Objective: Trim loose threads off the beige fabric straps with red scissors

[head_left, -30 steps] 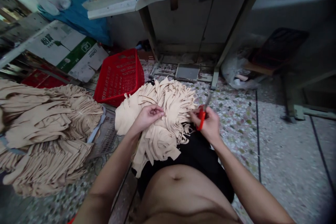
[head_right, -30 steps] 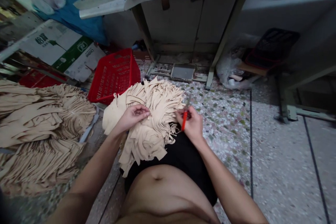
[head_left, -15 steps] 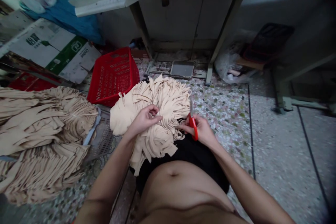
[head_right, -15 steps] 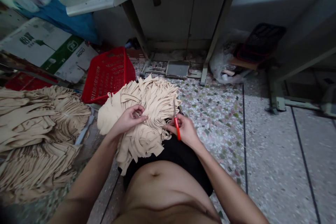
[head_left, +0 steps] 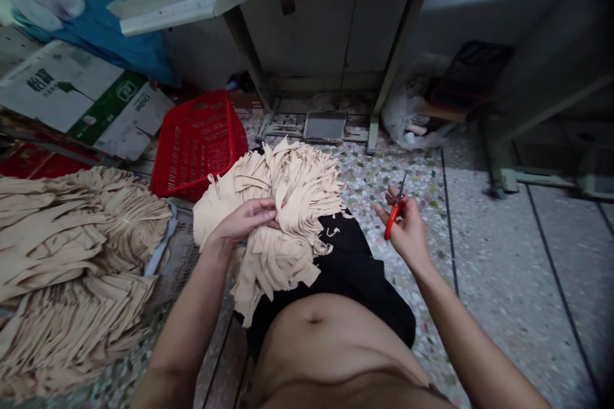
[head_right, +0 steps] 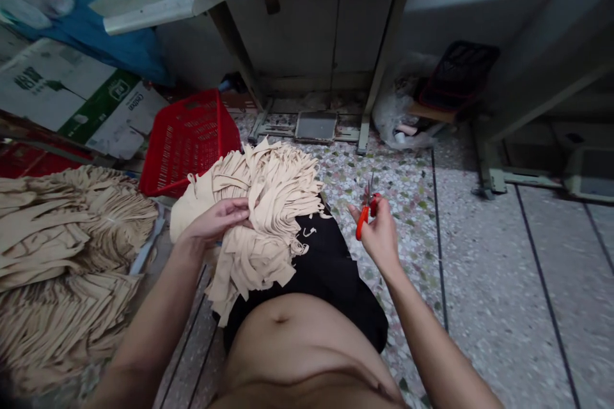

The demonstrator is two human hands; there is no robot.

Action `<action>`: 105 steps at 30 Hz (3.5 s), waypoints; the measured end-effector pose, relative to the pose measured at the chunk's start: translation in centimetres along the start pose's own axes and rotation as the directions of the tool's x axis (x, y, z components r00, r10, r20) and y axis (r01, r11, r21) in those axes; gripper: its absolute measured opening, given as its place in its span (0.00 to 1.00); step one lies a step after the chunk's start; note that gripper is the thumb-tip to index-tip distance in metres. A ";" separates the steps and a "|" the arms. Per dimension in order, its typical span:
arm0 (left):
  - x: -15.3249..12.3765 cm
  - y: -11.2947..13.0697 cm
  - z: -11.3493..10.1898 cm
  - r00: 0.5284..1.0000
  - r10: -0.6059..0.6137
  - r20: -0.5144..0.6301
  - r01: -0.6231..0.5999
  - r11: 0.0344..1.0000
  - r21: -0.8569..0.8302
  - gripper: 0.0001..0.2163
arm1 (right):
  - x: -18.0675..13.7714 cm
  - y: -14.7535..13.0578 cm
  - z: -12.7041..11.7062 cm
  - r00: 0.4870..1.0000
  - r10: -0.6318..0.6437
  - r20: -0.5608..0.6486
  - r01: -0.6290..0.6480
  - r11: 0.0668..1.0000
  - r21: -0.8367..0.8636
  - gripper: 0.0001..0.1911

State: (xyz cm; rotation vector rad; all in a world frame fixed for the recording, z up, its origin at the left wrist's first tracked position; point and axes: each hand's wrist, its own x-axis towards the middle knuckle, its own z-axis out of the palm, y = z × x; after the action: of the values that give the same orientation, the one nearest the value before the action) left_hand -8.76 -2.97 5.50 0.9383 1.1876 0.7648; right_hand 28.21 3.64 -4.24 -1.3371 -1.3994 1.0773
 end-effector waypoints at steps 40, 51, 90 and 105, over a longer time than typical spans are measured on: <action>0.3 3.3 7.1 0.986 0.153 -0.060 -0.126 0.938 0.324 0.13 | -0.1 -10.8 7.3 0.872 0.019 0.490 -0.281 0.839 0.467 0.29; 0.4 3.6 5.9 0.944 0.190 -0.270 -0.131 0.966 0.221 0.16 | -5.2 -6.6 5.2 0.713 -0.101 0.694 -0.071 0.974 0.215 0.18; 0.2 2.8 7.2 0.982 0.127 -0.143 -0.093 0.970 0.226 0.16 | -6.1 -4.8 5.9 0.677 -0.004 0.736 -0.066 0.996 0.066 0.25; 0.3 2.6 8.2 0.997 0.067 -0.032 -0.056 0.965 0.257 0.15 | -6.5 -5.2 5.9 0.727 -0.002 0.687 -0.074 0.994 0.082 0.26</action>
State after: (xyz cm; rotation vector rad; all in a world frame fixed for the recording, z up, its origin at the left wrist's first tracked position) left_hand -0.75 -3.19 8.56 1.1820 1.3185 0.6923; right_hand 21.41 -3.15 -0.73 -0.9052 -1.8099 1.7671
